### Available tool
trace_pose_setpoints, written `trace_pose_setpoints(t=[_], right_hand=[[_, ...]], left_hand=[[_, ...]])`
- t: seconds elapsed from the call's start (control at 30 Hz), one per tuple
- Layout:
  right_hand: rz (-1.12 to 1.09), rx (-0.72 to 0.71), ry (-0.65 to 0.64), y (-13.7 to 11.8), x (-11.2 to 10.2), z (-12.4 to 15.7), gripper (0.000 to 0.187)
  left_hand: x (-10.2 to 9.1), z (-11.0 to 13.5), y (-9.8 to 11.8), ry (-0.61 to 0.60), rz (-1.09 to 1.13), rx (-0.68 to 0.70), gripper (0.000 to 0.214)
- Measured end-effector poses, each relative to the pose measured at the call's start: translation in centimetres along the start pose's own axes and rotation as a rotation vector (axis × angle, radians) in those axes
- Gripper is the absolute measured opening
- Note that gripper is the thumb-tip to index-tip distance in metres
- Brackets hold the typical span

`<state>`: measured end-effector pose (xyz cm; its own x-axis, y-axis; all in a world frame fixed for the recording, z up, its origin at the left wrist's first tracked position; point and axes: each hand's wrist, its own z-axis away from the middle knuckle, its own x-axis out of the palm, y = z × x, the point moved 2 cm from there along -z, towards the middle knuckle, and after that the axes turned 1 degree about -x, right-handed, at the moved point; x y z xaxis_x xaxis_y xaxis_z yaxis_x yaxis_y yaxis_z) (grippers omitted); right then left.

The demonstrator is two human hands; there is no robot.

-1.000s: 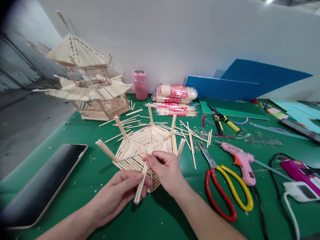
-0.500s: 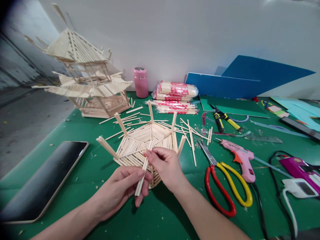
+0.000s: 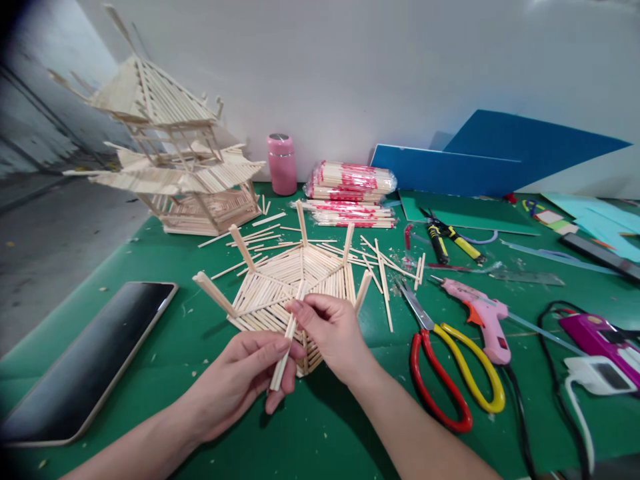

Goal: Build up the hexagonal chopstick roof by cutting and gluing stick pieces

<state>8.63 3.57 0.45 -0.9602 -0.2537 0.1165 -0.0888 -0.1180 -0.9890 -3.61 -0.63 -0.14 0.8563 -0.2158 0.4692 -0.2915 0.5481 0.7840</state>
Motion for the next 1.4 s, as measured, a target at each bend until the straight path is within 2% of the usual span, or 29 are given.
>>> trace_pose_setpoints(t=[0.23,0.37,0.53,0.77,1.07,1.17,1.23,1.3,1.4], right_hand=[[0.042,-0.017,0.002,0.0,-0.1,-0.2,0.024],[0.123,-0.057,-0.004,-0.2,0.0,-0.1,0.029],[0.217,-0.119,-0.007,-0.4,0.1,-0.1,0.033],[0.121,-0.069,-0.048,-0.6,0.4,0.0,0.032],[0.134,-0.091,-0.050,-1.3,0.9,0.4,0.034],[0.205,-0.130,-0.059,-2.1,0.8,1.2,0.030],[0.314,-0.187,-0.002,-2.7,0.3,2.1,0.022],[0.413,-0.238,0.122,-3.1,-0.9,3.2,0.019],[0.471,-0.256,0.359,-3.1,-4.1,4.7,0.020]], left_hand=[[0.0,-0.1,0.0,0.012,-0.039,0.002,0.027],[0.2,0.0,0.2,0.038,-0.180,0.018,0.026],[0.6,0.2,0.4,0.079,-0.339,0.071,0.035],[0.6,0.3,0.8,0.078,-0.104,0.058,0.030],[0.7,0.6,1.3,0.071,-0.109,0.104,0.030],[0.7,0.5,1.2,0.067,-0.057,0.097,0.028],[0.6,0.4,1.1,0.065,-0.020,0.081,0.026],[0.6,0.4,1.0,0.060,0.001,0.058,0.024],[0.4,0.4,0.9,0.050,0.017,0.027,0.021]])
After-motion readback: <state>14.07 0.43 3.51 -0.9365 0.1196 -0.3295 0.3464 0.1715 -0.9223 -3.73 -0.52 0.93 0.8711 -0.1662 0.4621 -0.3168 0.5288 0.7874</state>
